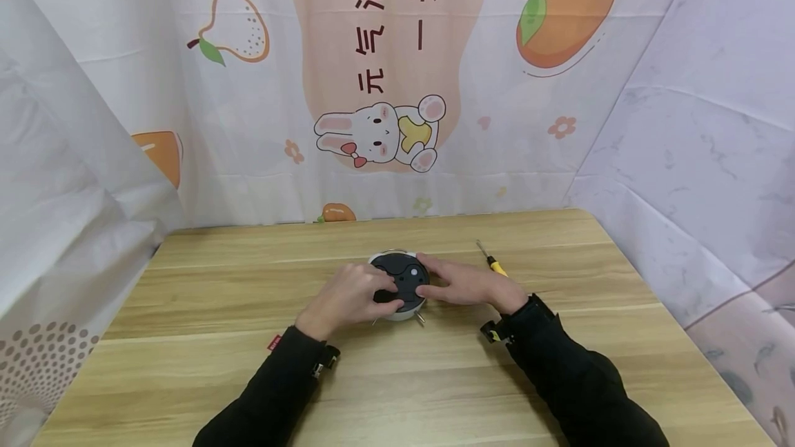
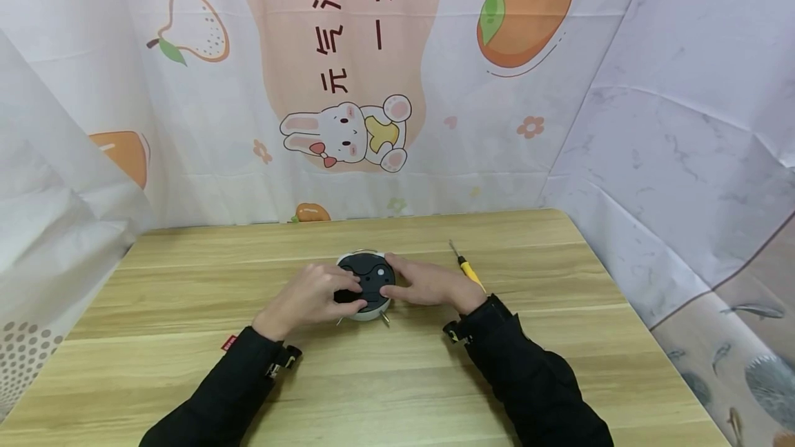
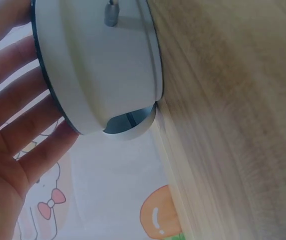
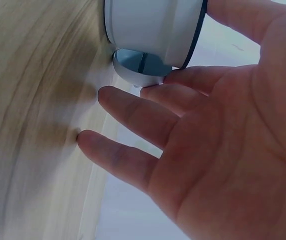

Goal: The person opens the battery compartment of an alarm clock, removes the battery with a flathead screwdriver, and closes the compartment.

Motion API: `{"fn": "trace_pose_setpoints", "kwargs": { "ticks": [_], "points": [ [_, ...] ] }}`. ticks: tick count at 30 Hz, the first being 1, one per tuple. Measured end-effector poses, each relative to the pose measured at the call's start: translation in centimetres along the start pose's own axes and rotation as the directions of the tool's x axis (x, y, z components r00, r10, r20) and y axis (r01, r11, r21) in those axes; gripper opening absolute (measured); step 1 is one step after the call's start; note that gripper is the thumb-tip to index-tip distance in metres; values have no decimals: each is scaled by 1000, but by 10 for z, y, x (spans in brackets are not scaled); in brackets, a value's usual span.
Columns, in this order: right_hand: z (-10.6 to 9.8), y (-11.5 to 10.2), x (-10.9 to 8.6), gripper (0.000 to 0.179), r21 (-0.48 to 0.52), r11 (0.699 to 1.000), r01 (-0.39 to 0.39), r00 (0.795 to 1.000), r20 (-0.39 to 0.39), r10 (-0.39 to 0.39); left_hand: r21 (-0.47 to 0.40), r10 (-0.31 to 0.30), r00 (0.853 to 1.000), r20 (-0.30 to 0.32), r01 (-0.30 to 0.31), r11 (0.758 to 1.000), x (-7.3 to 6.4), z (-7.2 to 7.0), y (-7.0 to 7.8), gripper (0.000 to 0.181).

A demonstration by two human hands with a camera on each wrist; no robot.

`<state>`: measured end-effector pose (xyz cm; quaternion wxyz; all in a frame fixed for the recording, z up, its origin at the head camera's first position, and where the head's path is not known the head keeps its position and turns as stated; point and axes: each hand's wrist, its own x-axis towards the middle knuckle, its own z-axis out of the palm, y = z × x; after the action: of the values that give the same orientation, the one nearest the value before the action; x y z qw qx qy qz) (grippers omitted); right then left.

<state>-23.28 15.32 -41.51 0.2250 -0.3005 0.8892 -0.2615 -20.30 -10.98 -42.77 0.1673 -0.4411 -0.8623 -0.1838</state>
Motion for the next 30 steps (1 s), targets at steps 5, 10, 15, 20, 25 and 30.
{"fn": "trace_pose_setpoints", "kwargs": {
  "ticks": [5, 10, 15, 20, 25, 30],
  "points": [
    [-1, -2, -1, 85, 3, 1000, -3, 1000, 2, 3, -4, -10, 1000, 13, 10, 1000, 1, -1, 1, 18],
    [-1, -1, -1, 84, 12, 1000, -7, 1000, -4, 7, 7, -8, 1000, 6, 8, 1000, 1, -1, 2, 18],
    [-1, -1, -1, 85, 27, 1000, -8, 1000, -5, 9, 10, -2, 1000, -8, 2, 1000, 1, -1, 3, 20],
    [0, -1, 0, 85, 31, 999, -8, 1000, -7, 8, 11, -13, 1000, -5, 13, 1000, 1, -1, 3, 22],
    [0, 0, 0, 85, 38, 999, -4, 1000, -10, 4, 9, -23, 1000, -5, 23, 1000, 1, -1, 2, 23],
    [0, 1, 0, 85, 37, 999, -3, 1000, -10, 3, 11, -22, 1000, -14, 22, 1000, 1, 0, 1, 23]
  ]
}}
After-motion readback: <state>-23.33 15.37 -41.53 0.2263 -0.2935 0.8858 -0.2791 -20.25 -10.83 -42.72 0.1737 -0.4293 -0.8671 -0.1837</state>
